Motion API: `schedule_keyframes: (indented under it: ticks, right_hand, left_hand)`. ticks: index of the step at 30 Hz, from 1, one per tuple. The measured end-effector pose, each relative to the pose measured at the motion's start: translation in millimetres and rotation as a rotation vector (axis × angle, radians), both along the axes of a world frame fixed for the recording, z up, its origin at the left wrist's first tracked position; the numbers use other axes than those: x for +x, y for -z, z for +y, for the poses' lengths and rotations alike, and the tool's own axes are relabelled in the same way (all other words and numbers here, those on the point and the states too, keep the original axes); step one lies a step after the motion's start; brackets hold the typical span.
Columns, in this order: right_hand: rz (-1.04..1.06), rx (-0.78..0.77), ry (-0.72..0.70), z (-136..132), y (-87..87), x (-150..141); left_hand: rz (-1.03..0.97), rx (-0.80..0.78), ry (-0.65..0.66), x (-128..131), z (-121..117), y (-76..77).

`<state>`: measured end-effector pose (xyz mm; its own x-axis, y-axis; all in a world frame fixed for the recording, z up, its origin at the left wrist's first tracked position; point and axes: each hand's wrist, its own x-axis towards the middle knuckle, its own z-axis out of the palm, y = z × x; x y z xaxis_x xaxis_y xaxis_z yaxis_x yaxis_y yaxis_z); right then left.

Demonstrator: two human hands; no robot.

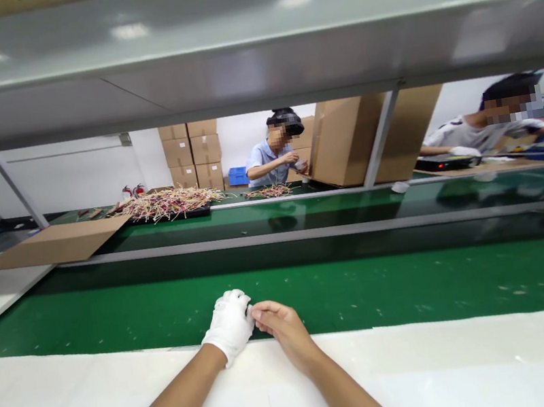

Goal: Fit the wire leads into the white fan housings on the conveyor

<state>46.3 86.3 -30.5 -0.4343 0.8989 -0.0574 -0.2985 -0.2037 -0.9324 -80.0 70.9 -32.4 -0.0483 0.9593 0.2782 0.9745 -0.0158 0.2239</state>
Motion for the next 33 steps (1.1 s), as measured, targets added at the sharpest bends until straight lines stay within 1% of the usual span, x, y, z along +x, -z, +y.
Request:
schedule_keyframes:
  ticks: [5,6,7,10,12,16,22,25,27,29,31,33]
  right_hand:
    - [-0.003,0.013,-0.024,0,-0.8,1]
    - [-0.003,0.012,-0.028,0,-0.9,1]
    - [-0.004,0.012,-0.029,0,-0.7,1]
    - [-0.01,0.017,-0.023,1,1.7,1]
    - [-0.015,0.019,-0.006,2,3.8,0]
    - [-0.036,0.012,0.011,2,4.2,0]
    - [-0.027,0.012,-0.027,-1,-2.4,2]
    - [-0.034,0.027,-0.029,-2,-4.0,3]
    - [-0.036,0.034,-0.034,-3,-4.2,3]
    - [-0.036,0.029,-0.034,-3,-4.0,3]
    - [-0.036,0.02,-0.029,-2,-3.6,2]
    - [-0.033,0.013,-0.026,-2,-3.0,2]
  left_hand:
    - [-0.038,0.205,-0.09,-1,1,-0.6]
    - [-0.032,0.21,-0.093,0,1,-1.5]
    - [-0.02,0.179,-0.084,0,1,-2.5]
    - [0.03,-0.012,-0.036,1,1,-5.1]
    - [0.047,-0.08,-0.039,2,1,-5.9]
    - [0.057,-0.08,-0.129,3,3,-6.7]
    - [0.055,-0.073,-0.237,2,2,-9.1]
    - [0.046,-0.061,-0.298,1,2,-7.3]
    - [0.017,-0.007,-0.347,-1,3,-4.1]
    - [-0.015,0.134,-0.378,-3,4,0.0]
    - [-0.028,0.306,-0.355,-3,5,3.6]
    - [-0.027,0.427,-0.287,-3,5,5.9]
